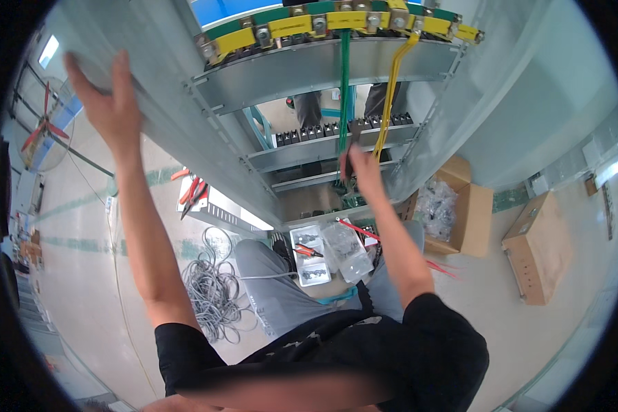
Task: The person sits on the floor and installs wires into an open electrical panel. They strip wire ends, insert them into terminal blocks, and tighten connections using a screwdriver. The person also uses pliers and a smartphone during the process.
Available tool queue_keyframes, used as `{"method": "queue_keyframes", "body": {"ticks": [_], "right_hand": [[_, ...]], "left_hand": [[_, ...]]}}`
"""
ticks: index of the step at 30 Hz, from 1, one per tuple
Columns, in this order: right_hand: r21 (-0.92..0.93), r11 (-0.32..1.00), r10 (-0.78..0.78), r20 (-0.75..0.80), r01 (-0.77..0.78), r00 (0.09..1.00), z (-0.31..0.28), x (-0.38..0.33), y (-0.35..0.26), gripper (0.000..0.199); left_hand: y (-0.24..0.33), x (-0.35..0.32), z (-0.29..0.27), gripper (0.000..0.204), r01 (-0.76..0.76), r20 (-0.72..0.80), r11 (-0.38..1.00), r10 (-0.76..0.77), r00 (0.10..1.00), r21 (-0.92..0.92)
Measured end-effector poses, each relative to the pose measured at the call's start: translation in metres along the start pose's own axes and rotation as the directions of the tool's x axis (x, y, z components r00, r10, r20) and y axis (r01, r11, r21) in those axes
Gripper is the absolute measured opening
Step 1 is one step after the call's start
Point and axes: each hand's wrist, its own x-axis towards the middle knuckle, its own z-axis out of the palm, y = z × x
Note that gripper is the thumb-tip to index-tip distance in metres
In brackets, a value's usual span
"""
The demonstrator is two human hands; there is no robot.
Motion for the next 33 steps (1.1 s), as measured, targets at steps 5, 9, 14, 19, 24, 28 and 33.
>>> {"method": "queue_keyframes", "body": {"ticks": [5, 9, 14, 19, 24, 28, 33], "right_hand": [[-0.318, 0.828, 0.514, 0.100, -0.463, 0.852, 0.029, -0.153, 0.116, 0.038], [-0.392, 0.719, 0.689, 0.293, -0.574, 0.663, 0.070, -0.206, 0.124, 0.037], [-0.534, 0.835, 0.444, 0.508, -0.134, 0.738, 0.136, -0.166, 0.104, 0.045], [-0.541, 0.840, 0.374, 0.534, -0.034, 0.758, 0.181, -0.141, 0.091, 0.036], [-0.537, 0.833, 0.468, 0.555, -0.134, 0.688, 0.155, -0.156, 0.097, 0.020], [-0.568, 0.773, 0.610, 0.541, -0.282, 0.579, 0.115, -0.179, 0.117, 0.018], [-0.466, 0.875, 0.457, 0.703, -0.133, 0.544, 0.136, -0.227, 0.155, 0.038]], "left_hand": [[-0.017, -0.215, -0.071, 0.064, 0.432, 0.213, 0.893, -0.401, 0.891, -0.124], [0.011, -0.400, -0.154, 0.037, 0.773, 0.286, 0.609, -0.783, 0.552, 0.174], [0.025, -0.460, -0.221, 0.031, 0.794, 0.236, 0.514, -0.857, 0.459, 0.325], [-0.047, -0.397, -0.227, 0.028, 0.760, 0.068, 0.618, -0.783, 0.618, 0.201], [-0.048, -0.404, -0.249, 0.033, 0.767, 0.230, 0.587, -0.808, 0.542, 0.258], [-0.001, -0.444, -0.287, 0.044, 0.565, 0.658, 0.744, -0.629, 0.414, 0.357], [0.022, -0.451, -0.291, 0.027, 0.472, 0.775, 0.811, -0.530, 0.344, 0.345]]}}
